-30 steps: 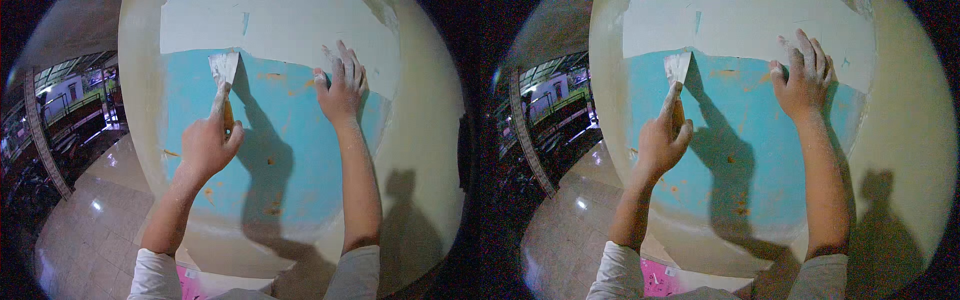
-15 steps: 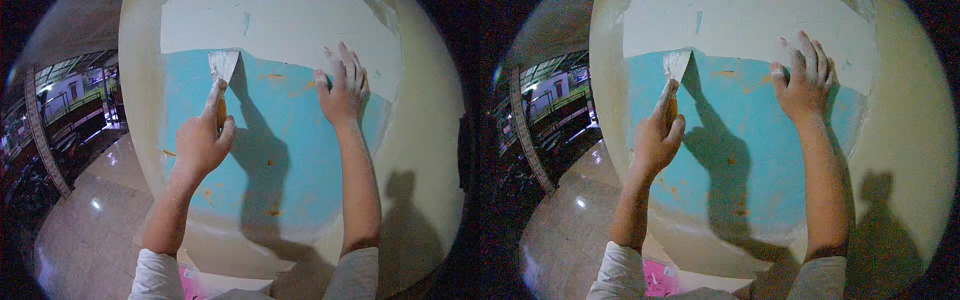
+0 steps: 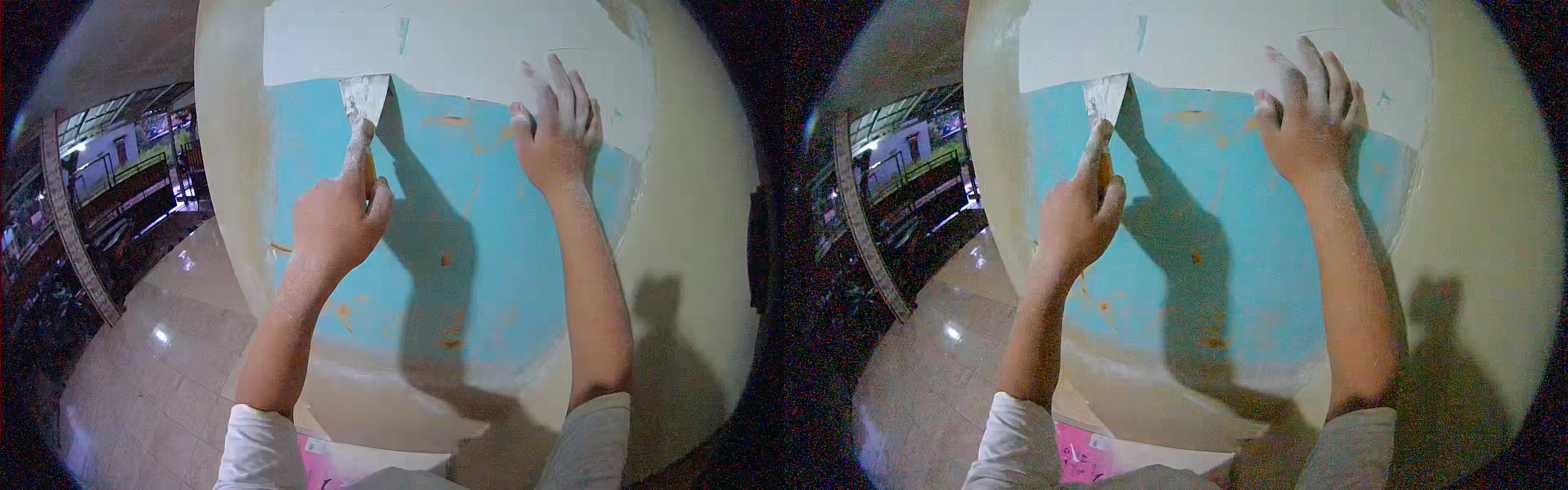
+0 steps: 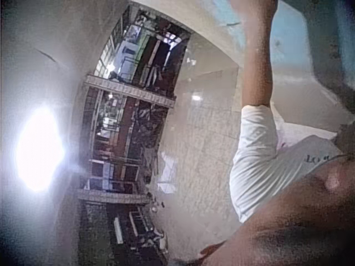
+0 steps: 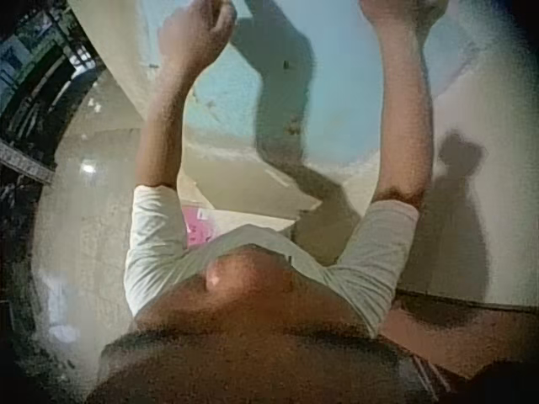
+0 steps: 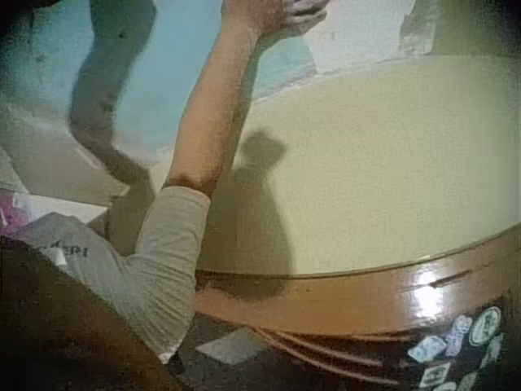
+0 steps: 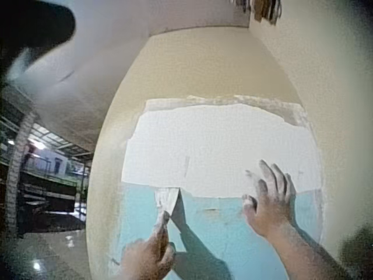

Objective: The person scrapes old paint or plaster from a curved interior wall using a putty knife.

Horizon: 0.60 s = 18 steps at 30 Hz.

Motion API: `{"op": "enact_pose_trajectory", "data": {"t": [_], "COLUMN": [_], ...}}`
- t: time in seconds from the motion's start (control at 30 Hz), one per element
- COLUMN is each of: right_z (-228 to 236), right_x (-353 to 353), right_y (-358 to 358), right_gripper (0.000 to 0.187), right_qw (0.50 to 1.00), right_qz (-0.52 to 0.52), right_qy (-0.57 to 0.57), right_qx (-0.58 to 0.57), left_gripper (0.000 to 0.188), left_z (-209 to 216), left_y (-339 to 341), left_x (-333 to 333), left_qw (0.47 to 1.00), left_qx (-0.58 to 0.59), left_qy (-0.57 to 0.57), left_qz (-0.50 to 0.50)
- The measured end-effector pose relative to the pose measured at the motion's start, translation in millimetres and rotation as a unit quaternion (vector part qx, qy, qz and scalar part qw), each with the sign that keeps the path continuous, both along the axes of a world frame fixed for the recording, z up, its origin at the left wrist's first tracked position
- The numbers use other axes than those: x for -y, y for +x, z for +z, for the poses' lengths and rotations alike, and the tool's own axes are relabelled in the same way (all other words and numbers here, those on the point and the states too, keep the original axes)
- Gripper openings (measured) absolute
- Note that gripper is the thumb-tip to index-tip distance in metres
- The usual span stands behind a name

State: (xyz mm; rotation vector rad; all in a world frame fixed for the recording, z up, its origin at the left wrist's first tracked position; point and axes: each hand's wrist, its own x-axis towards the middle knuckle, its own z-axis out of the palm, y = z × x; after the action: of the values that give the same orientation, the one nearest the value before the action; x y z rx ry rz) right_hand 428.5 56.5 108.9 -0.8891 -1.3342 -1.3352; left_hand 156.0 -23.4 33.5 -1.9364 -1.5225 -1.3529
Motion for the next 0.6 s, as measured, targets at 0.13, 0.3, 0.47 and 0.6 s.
{"op": "enact_pose_trajectory", "data": {"t": [0.13,0.3,0.47,0.6], "right_z": [24.4,47.1,48.0,52.8], "right_x": [0.5,-11.3,-18.1,20.9], "right_y": [-26.2,-60.8,-58.7,-74.6], "right_gripper": [0.059,0.057,0.057,0.062], "right_qw": [0.999,0.998,0.999,0.99], "right_qz": [-0.034,-0.068,-0.022,-0.044], "right_qy": [-0.022,0.015,0.036,-0.131], "right_qx": [0.023,0.006,0.02,-0.032], "left_gripper": [0.073,0.078,0.078,0.077], "left_z": [-4.4,3.1,3.5,11.9], "left_y": [-6.4,-0.4,8.0,11.2], "left_x": [-6.1,-0.7,-9.6,-7.2], "left_qw": [1.0,0.998,0.995,0.999], "left_qx": [0.004,-0.048,-0.048,-0.025], "left_qy": [-0.001,-0.019,-0.05,-0.015], "left_qz": [0.004,0.021,0.072,0.039]}}
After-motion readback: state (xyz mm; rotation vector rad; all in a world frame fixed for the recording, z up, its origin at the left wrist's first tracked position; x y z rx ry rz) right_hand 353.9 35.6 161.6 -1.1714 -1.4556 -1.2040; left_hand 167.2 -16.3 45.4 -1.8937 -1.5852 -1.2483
